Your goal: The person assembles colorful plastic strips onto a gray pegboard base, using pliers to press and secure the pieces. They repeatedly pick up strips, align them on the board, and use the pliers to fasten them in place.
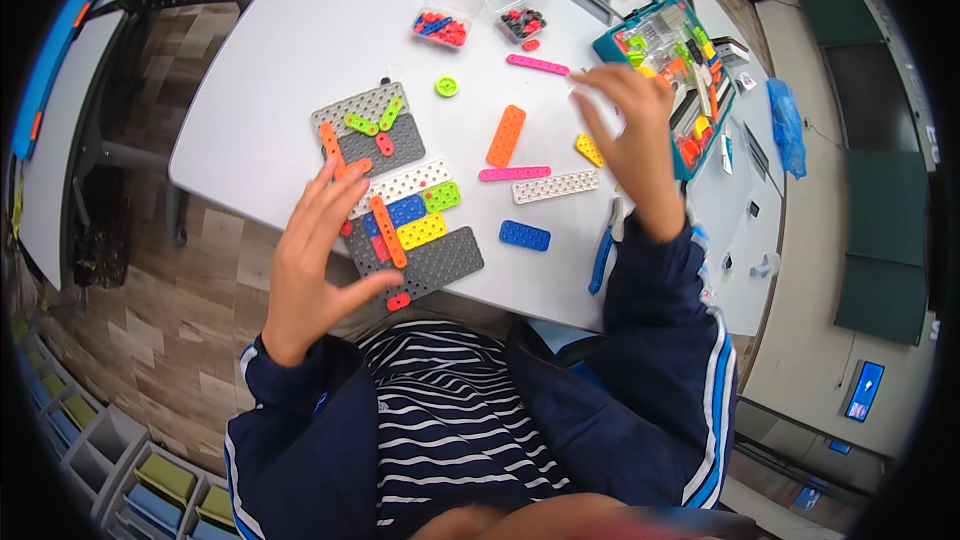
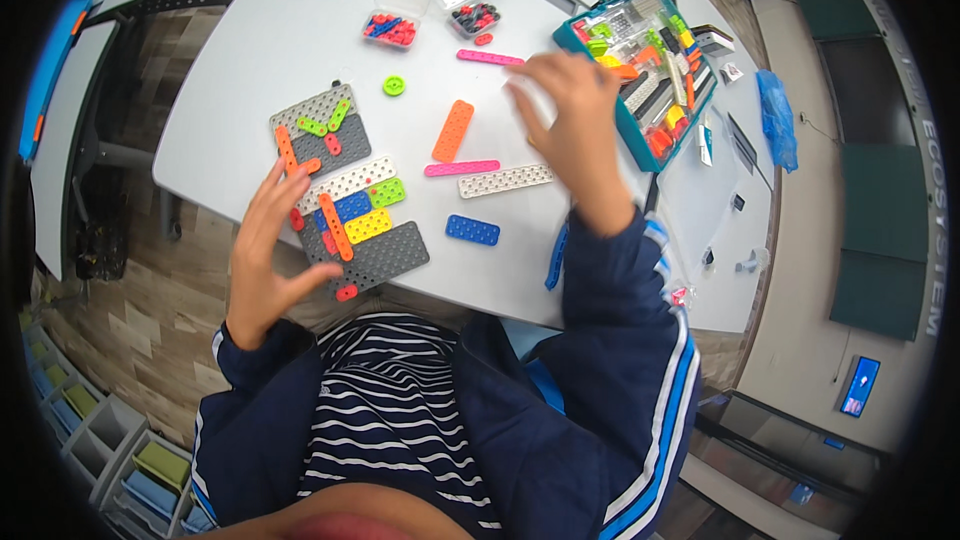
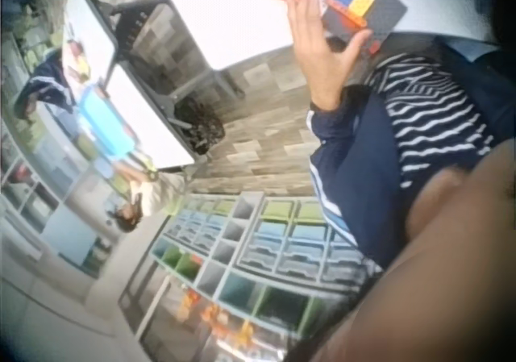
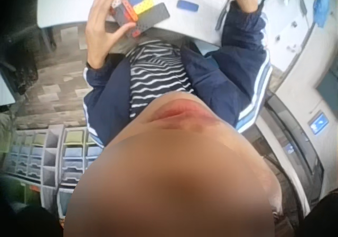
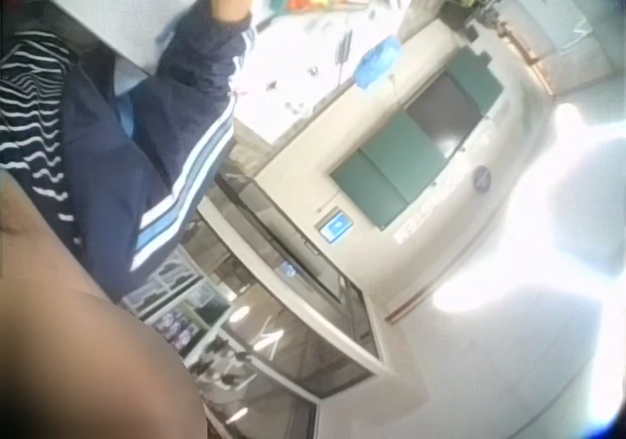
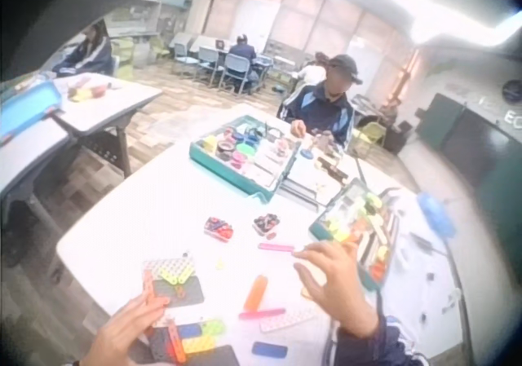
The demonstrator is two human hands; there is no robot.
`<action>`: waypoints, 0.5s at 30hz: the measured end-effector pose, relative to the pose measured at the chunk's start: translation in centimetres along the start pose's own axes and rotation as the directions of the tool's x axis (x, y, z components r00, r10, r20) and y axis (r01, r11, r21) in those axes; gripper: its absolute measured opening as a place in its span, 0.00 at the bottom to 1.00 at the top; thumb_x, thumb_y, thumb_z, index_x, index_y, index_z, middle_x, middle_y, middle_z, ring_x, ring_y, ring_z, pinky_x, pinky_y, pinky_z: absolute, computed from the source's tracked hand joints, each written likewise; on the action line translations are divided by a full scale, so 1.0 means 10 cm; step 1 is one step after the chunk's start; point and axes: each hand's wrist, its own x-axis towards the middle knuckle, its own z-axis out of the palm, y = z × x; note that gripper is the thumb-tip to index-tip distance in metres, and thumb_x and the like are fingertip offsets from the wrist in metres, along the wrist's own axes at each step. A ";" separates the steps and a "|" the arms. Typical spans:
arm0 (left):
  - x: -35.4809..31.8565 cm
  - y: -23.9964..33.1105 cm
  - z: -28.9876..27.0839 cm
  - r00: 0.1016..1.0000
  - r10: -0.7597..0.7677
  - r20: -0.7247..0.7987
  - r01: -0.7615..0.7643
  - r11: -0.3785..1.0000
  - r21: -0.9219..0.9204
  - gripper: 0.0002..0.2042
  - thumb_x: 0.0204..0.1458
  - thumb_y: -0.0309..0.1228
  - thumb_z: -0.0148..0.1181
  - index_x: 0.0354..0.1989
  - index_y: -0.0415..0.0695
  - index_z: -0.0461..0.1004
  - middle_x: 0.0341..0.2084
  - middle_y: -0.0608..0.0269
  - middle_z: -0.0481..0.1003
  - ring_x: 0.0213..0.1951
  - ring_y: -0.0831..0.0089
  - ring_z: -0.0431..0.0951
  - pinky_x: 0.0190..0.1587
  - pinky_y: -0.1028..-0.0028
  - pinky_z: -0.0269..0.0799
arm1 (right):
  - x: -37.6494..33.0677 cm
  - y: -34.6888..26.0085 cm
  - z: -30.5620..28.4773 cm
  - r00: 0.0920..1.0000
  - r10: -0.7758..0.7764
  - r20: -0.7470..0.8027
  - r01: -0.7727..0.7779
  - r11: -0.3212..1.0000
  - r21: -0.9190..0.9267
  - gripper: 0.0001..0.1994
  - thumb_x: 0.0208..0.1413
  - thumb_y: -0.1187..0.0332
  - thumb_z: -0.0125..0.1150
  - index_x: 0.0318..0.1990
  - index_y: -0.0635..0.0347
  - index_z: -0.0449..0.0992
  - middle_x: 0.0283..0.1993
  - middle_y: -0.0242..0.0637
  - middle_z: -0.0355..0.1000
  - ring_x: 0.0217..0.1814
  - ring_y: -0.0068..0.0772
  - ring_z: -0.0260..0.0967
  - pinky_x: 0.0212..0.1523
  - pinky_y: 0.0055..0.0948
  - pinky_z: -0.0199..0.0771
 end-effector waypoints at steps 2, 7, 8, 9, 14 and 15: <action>-0.06 0.05 -0.03 0.998 0.015 0.058 -0.014 1.000 -0.027 0.47 0.36 0.48 0.82 0.67 0.42 0.69 0.66 0.51 0.70 0.73 0.44 0.60 0.72 0.42 0.54 | 0.30 0.63 0.01 0.999 0.053 0.014 -0.052 0.997 -0.061 0.07 0.57 0.64 0.69 0.42 0.51 0.85 0.44 0.34 0.79 0.49 0.35 0.75 0.59 0.44 0.58; -0.11 0.02 -0.07 0.983 -0.018 0.181 0.024 0.999 -0.029 0.58 0.29 0.51 0.84 0.73 0.44 0.60 0.74 0.50 0.57 0.77 0.44 0.50 0.73 0.42 0.51 | 1.09 2.13 0.39 0.967 0.250 0.036 -0.247 0.966 -0.071 0.08 0.55 0.65 0.67 0.38 0.56 0.87 0.35 0.42 0.83 0.36 0.43 0.81 0.42 0.39 0.79; -0.11 0.00 -0.06 0.981 -0.021 0.191 0.029 0.999 -0.037 0.59 0.28 0.50 0.84 0.73 0.44 0.59 0.74 0.49 0.57 0.77 0.43 0.50 0.74 0.44 0.51 | 1.20 2.37 0.51 0.952 0.303 0.036 -0.297 0.948 -0.116 0.09 0.54 0.65 0.67 0.38 0.57 0.87 0.34 0.43 0.83 0.35 0.45 0.82 0.40 0.38 0.80; -0.11 -0.02 -0.05 0.980 -0.024 0.196 0.033 0.998 -0.044 0.60 0.28 0.50 0.84 0.74 0.43 0.59 0.74 0.48 0.58 0.77 0.42 0.50 0.74 0.46 0.52 | 1.30 2.58 0.63 0.960 0.277 0.033 -0.272 0.956 -0.109 0.09 0.53 0.65 0.67 0.38 0.57 0.87 0.34 0.43 0.83 0.36 0.46 0.82 0.41 0.38 0.80; -0.10 -0.07 0.01 0.974 -0.058 0.220 0.081 0.992 -0.094 0.59 0.29 0.45 0.85 0.74 0.42 0.58 0.74 0.46 0.58 0.77 0.41 0.50 0.73 0.50 0.54 | 1.54 3.24 1.11 0.891 0.437 0.123 -0.407 0.889 -0.211 0.09 0.50 0.64 0.69 0.36 0.55 0.88 0.35 0.46 0.83 0.39 0.47 0.82 0.47 0.40 0.81; -0.10 -0.08 0.01 0.974 -0.059 0.219 0.081 0.992 -0.092 0.58 0.30 0.45 0.85 0.74 0.42 0.59 0.73 0.46 0.59 0.76 0.41 0.50 0.73 0.50 0.54 | 1.55 3.29 1.18 0.884 0.454 0.113 -0.430 0.883 -0.190 0.08 0.49 0.64 0.70 0.34 0.54 0.88 0.35 0.46 0.83 0.40 0.49 0.82 0.48 0.41 0.81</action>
